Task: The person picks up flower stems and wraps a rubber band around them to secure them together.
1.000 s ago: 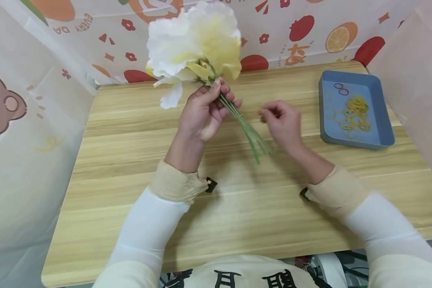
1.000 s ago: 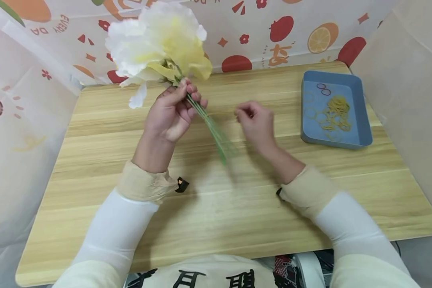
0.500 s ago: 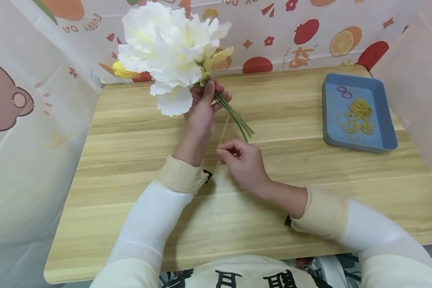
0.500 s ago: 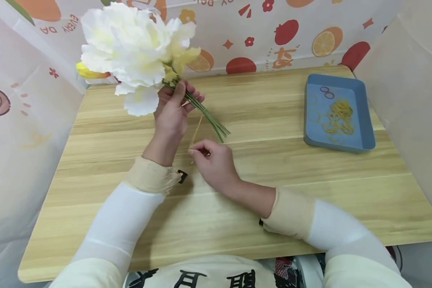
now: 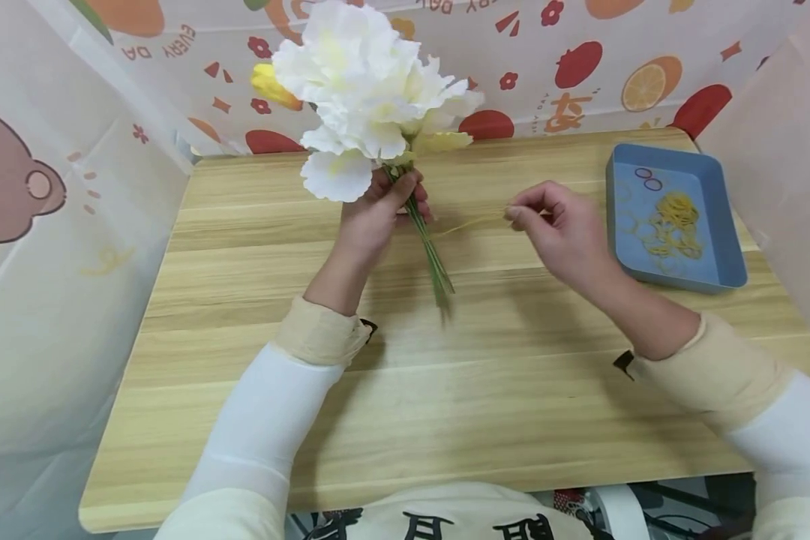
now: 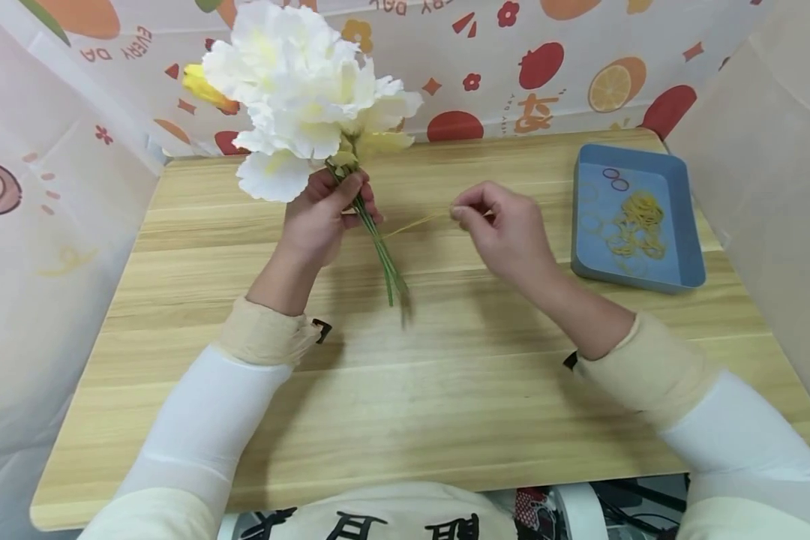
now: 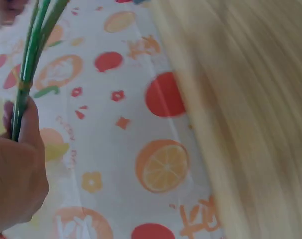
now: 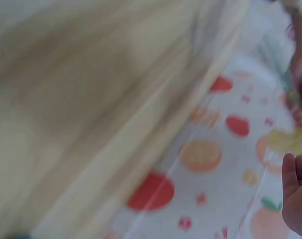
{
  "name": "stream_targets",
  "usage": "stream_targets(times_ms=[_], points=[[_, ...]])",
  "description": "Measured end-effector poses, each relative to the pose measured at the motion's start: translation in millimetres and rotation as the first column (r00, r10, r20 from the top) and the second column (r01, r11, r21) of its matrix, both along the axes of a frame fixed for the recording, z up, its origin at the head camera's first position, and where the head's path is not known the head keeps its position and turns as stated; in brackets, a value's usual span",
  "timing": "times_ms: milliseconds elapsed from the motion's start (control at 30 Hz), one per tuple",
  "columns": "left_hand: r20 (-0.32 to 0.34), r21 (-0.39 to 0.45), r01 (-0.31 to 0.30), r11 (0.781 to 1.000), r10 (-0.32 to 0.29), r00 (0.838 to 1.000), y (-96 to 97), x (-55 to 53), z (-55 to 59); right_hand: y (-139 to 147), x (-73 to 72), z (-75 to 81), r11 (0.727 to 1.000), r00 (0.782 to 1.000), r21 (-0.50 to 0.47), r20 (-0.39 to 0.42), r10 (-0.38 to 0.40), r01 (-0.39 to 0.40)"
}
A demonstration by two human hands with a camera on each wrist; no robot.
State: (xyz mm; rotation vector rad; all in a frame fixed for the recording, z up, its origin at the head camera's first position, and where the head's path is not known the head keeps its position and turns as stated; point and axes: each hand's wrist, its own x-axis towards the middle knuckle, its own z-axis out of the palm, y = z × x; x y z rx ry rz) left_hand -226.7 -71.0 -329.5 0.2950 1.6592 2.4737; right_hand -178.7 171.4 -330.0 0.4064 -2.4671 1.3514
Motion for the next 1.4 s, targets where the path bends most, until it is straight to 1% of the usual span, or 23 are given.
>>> stream_targets(times_ms=[67,100,167,267,333,367,433,500,567,633,733,767,833,900,933,1000,1067,1100,1133,1200,1267,1333,1400], points=[[0.058,0.048,0.059,0.997,-0.062,0.996,1.8,5.3,5.5,10,-6.7,-2.6,0.998,0.998,0.063,-0.063,-0.017,0.021],[0.082,0.084,0.082,0.993,-0.089,0.993,2.7,7.9,7.9,14,-9.8,-4.8,0.997,0.996,0.075,-0.082,-0.023,0.029],[0.117,0.174,0.115,0.978,-0.137,0.984,4.9,12.6,12.9,15,-15.7,-12.0,0.998,0.995,0.055,-0.098,-0.029,0.034],[0.136,0.334,0.124,0.934,-0.177,0.975,10.8,16.7,18.5,6,-20.4,-27.4,0.999,0.999,-0.054,-0.038,-0.011,0.009],[0.154,0.424,0.100,0.900,-0.180,0.971,15.6,17.5,21.2,-7,-18.9,-40.2,0.990,1.000,-0.134,0.007,0.030,-0.029],[0.168,0.464,0.075,0.883,-0.171,0.971,18.2,17.5,22.1,-15,-16.1,-45.8,0.985,0.998,-0.167,0.025,0.053,-0.048],[0.202,0.514,0.008,0.858,-0.130,0.971,22.8,17.1,23.3,-30,-7.5,-55.4,0.971,0.994,-0.217,0.019,0.106,-0.100],[0.245,0.541,-0.081,0.837,-0.065,0.967,26.5,16.3,23.5,-45,2.5,-61.7,0.953,0.989,-0.263,-0.021,0.149,-0.149],[0.282,0.538,-0.183,0.823,0.029,0.959,29.5,15.3,22.9,-58,12.1,-63.8,0.950,0.981,-0.251,-0.103,0.164,-0.185],[0.310,0.517,-0.278,0.810,0.126,0.942,32.0,14.0,21.3,-69,19.6,-64.3,0.947,0.966,-0.236,-0.194,0.173,-0.217],[0.311,0.458,-0.384,0.802,0.260,0.914,35.5,12.0,17.4,-81,28.0,-62.5,0.949,0.939,-0.207,-0.298,0.170,-0.238],[0.301,0.444,-0.399,0.802,0.286,0.910,36.2,11.2,15.5,-84,30.5,-61.3,0.942,0.932,-0.222,-0.318,0.174,-0.252],[0.260,0.408,-0.418,0.811,0.336,0.905,37.4,9.5,10.9,-88,35.1,-58.9,0.920,0.929,-0.279,-0.323,0.179,-0.275],[0.200,0.380,-0.411,0.829,0.360,0.911,38.0,8.2,6.2,-89,38.7,-54.0,0.883,0.941,-0.375,-0.285,0.180,-0.282],[0.163,0.363,-0.396,0.843,0.361,0.918,37.3,8.0,4.0,-88,40.1,-50.2,0.861,0.952,-0.429,-0.251,0.177,-0.274],[0.106,0.333,-0.363,0.870,0.348,0.932,35.9,8.5,0.9,-84,40.0,-41.1,0.815,0.968,-0.526,-0.179,0.173,-0.243],[0.059,0.305,-0.319,0.897,0.317,0.947,34.2,9.7,-0.4,-77,36.0,-31.3,0.772,0.980,-0.604,-0.098,0.174,-0.198],[0.042,0.289,-0.300,0.909,0.301,0.953,33.1,10.2,-0.8,-73,33.4,-26.8,0.750,0.981,-0.638,-0.055,0.185,-0.177],[0.033,0.275,-0.285,0.918,0.287,0.957,31.9,10.8,-0.7,-69,30.4,-23.3,0.723,0.977,-0.670,-0.017,0.211,-0.168],[0.041,0.275,-0.266,0.924,0.265,0.963,29.1,11.0,0.5,-60,23.8,-18.1,0.650,0.954,-0.743,0.052,0.295,-0.161],[0.052,0.275,-0.246,0.930,0.241,0.969,25.8,10.3,2.6,-52,17.7,-14.3,0.563,0.917,-0.810,0.086,0.388,-0.162],[0.067,0.264,-0.218,0.939,0.208,0.976,23.0,9.6,5.0,-44,11.7,-11.8,0.487,0.867,-0.854,0.093,0.489,-0.183],[0.082,0.252,-0.187,0.950,0.171,0.982,20.6,9.1,7.0,-36,5.9,-11.0,0.436,0.817,-0.875,0.088,0.569,-0.209]])
